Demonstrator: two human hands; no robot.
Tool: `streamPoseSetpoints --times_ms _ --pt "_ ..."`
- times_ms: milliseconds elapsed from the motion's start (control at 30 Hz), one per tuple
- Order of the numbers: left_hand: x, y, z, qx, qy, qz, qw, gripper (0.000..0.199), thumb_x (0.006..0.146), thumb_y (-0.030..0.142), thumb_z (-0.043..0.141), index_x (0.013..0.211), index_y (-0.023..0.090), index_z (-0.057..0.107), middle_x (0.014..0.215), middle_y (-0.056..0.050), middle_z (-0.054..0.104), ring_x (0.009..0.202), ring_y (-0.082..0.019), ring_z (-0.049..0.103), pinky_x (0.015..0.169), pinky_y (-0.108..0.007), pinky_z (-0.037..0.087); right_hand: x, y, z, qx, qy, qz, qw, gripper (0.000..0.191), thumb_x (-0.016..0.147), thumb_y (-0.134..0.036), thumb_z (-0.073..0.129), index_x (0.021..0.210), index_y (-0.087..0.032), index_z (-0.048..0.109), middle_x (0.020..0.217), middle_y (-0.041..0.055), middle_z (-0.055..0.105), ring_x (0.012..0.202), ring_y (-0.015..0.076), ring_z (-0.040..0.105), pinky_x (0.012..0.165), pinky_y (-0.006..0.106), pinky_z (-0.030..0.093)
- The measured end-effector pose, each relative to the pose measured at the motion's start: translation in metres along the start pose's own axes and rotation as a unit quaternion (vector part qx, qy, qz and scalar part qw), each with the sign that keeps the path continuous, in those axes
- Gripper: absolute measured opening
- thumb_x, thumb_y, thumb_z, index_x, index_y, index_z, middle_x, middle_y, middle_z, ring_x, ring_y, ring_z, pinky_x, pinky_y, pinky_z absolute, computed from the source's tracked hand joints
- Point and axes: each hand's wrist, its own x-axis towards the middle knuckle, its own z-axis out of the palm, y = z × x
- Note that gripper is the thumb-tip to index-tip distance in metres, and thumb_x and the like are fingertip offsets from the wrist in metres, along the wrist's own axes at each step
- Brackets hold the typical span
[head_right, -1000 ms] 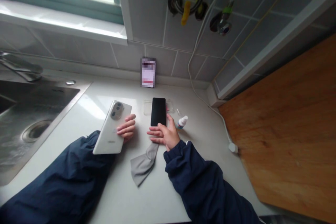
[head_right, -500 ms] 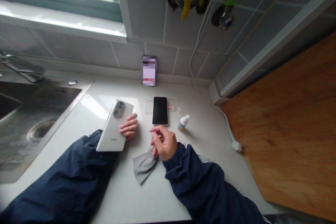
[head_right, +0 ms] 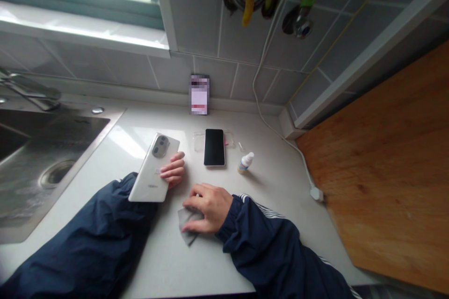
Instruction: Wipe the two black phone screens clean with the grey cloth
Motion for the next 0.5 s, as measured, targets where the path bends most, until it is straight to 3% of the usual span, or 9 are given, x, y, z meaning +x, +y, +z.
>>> streamPoseSetpoints --times_ms 133,333,500 --pt "0.0 0.0 -0.003 0.004 0.0 -0.002 1.0 0.035 0.099 0.026 0.039 0.067 0.024 0.026 0.044 0.012 0.012 0.035 -0.006 -0.004 0.032 -0.021 0.004 -0.001 0.001 0.0 -0.006 -0.006 -0.014 1.0 0.014 0.088 -0.036 0.07 0.089 -0.022 0.071 0.089 0.005 0.064 0.077 0.0175 0.059 0.07 0.027 0.049" --pt "0.002 0.001 -0.006 0.007 -0.007 -0.011 1.0 0.036 0.099 0.026 0.04 0.066 0.024 0.026 0.042 0.012 0.012 0.033 -0.005 -0.003 0.031 -0.02 0.006 0.001 -0.001 -0.003 0.018 0.023 -0.007 1.0 0.014 0.094 -0.029 0.06 0.086 -0.021 0.069 0.086 0.0057 0.064 0.077 0.0178 0.058 0.071 0.028 0.049" --pt "0.004 0.001 -0.013 0.011 -0.005 -0.019 1.0 0.037 0.099 0.032 0.042 0.066 0.024 0.03 0.042 0.011 0.014 0.031 -0.006 0.003 0.03 -0.02 0.01 0.003 -0.006 -0.009 0.116 0.149 0.049 0.981 0.011 0.094 -0.026 0.059 0.09 -0.022 0.068 0.09 0.0075 0.066 0.083 0.0214 0.059 0.08 0.035 0.049"
